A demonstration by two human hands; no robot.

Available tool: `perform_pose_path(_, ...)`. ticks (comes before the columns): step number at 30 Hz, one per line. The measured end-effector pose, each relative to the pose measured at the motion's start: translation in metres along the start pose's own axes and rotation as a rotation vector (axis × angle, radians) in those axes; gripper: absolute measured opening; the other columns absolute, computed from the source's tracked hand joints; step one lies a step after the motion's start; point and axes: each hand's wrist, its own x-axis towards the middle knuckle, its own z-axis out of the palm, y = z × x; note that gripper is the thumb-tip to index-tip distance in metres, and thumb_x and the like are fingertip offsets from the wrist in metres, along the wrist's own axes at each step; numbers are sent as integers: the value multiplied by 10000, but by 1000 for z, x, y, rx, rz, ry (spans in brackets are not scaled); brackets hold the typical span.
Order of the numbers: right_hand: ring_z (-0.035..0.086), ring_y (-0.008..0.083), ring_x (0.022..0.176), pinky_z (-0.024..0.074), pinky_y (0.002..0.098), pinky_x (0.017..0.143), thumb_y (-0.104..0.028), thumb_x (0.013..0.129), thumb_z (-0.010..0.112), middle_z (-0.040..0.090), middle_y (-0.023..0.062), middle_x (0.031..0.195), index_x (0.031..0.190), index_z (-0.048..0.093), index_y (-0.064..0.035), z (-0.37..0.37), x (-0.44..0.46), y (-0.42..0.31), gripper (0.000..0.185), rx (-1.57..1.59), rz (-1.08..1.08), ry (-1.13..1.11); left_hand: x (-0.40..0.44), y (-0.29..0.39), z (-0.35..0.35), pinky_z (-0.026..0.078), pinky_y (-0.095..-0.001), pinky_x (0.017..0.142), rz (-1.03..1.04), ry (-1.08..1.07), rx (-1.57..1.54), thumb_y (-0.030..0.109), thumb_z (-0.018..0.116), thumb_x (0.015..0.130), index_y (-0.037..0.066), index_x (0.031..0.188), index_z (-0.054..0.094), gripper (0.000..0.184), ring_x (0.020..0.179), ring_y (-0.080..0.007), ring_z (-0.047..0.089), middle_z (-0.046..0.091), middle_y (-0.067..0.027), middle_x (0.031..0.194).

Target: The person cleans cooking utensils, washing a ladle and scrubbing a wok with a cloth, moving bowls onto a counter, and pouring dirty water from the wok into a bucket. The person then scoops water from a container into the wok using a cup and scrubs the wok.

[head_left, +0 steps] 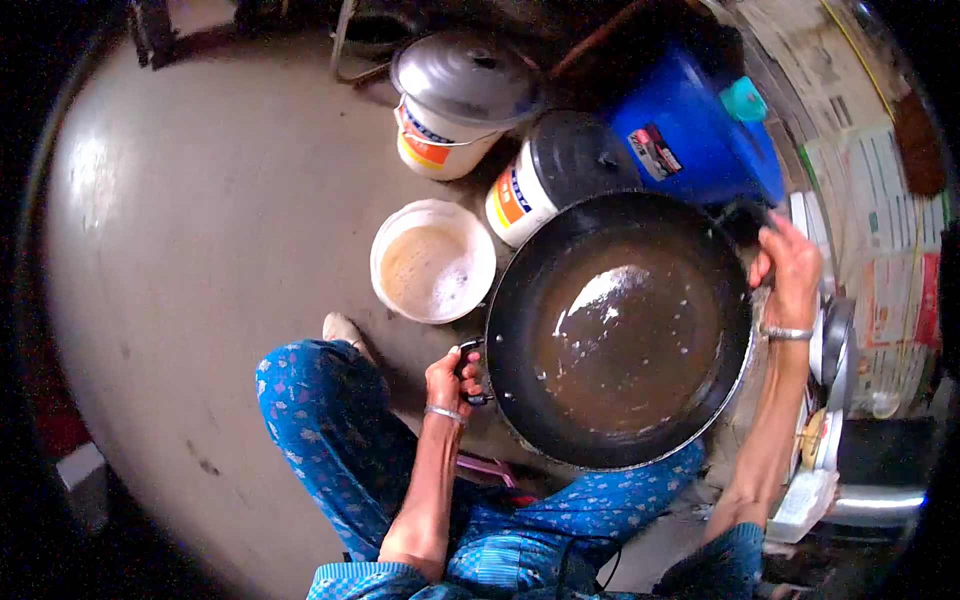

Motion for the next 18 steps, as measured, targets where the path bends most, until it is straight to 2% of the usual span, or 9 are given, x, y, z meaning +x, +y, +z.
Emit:
perform_pose_path(2, 435, 123, 379, 351, 259, 352, -84, 764, 563, 450, 37, 479, 1078, 507, 107, -36, -17, 37, 372, 103, 105, 67, -6, -6, 4, 245, -221, 363, 63, 56, 140, 320, 393, 900, 25, 835, 539, 336, 390, -95, 264, 388, 17, 521)
perform_pose_path(4, 437, 134, 371, 362, 263, 352, -75, 756, 563, 451, 39, 479, 1026, 525, 97, -50, -19, 78, 322, 174, 197, 51, -8, 1, 7, 249, -232, 364, 124, 124, 212, 305, 426, 883, 27, 838, 546, 307, 393, -99, 271, 382, 16, 522)
perform_pose_path(5, 441, 141, 361, 372, 261, 356, -72, 748, 561, 455, 40, 473, 890, 557, 66, -60, -32, 90, 198, 180, 236, 75, -8, -3, 0, 317, -258, 368, 166, 97, 265, 291, 460, 861, 33, 836, 570, 282, 418, -120, 387, 469, -11, 567)
perform_pose_path(6, 444, 146, 354, 382, 265, 359, -80, 741, 560, 453, 43, 460, 758, 559, 26, -68, -46, 108, 107, 211, 259, 172, -9, -6, -3, 317, -258, 368, 157, 93, 300, 291, 460, 861, 33, 836, 570, 282, 418, -120, 387, 469, -11, 567)
perform_pose_path(8, 451, 152, 355, 385, 268, 361, -88, 733, 557, 457, 48, 460, 758, 556, 34, -93, -67, 155, 125, 192, 323, 101, -12, -13, -7, 398, -292, 390, 255, 158, 468, 278, 483, 843, 39, 815, 596, 265, 477, -158, 508, 555, -49, 634)
perform_pose_path(9, 452, 154, 355, 388, 270, 363, -86, 730, 553, 461, 51, 468, 768, 551, 40, -98, -80, 172, 131, 198, 391, 122, -14, -16, -8, 441, -323, 401, 248, 162, 425, 272, 505, 826, 39, 788, 608, 258, 513, -184, 560, 600, -78, 685)
perform_pose_path(15, 489, 169, 364, 394, 287, 334, -45, 684, 571, 480, 57, 500, 822, 490, 13, -88, -99, 290, 170, 279, 712, 202, -4, -30, -4, 415, -304, 362, 308, 365, 605, 271, 539, 808, 38, 765, 599, 245, 474, -177, 535, 580, -66, 637)
perform_pose_path(17, 496, 175, 367, 389, 290, 323, -23, 672, 549, 484, 56, 507, 780, 489, -11, -89, -103, 324, 124, 306, 839, 154, -1, -40, 9, 393, -291, 352, 364, 410, 609, 265, 528, 817, 26, 747, 581, 255, 444, -157, 480, 528, -51, 593)
perform_pose_path(18, 507, 180, 386, 407, 295, 342, -11, 661, 523, 485, 55, 512, 686, 480, -33, -84, -104, 329, 54, 294, 834, 199, 4, -45, 17, 370, -279, 341, 410, 435, 596, 258, 516, 825, 13, 729, 564, 267, 415, -137, 426, 476, -36, 550)
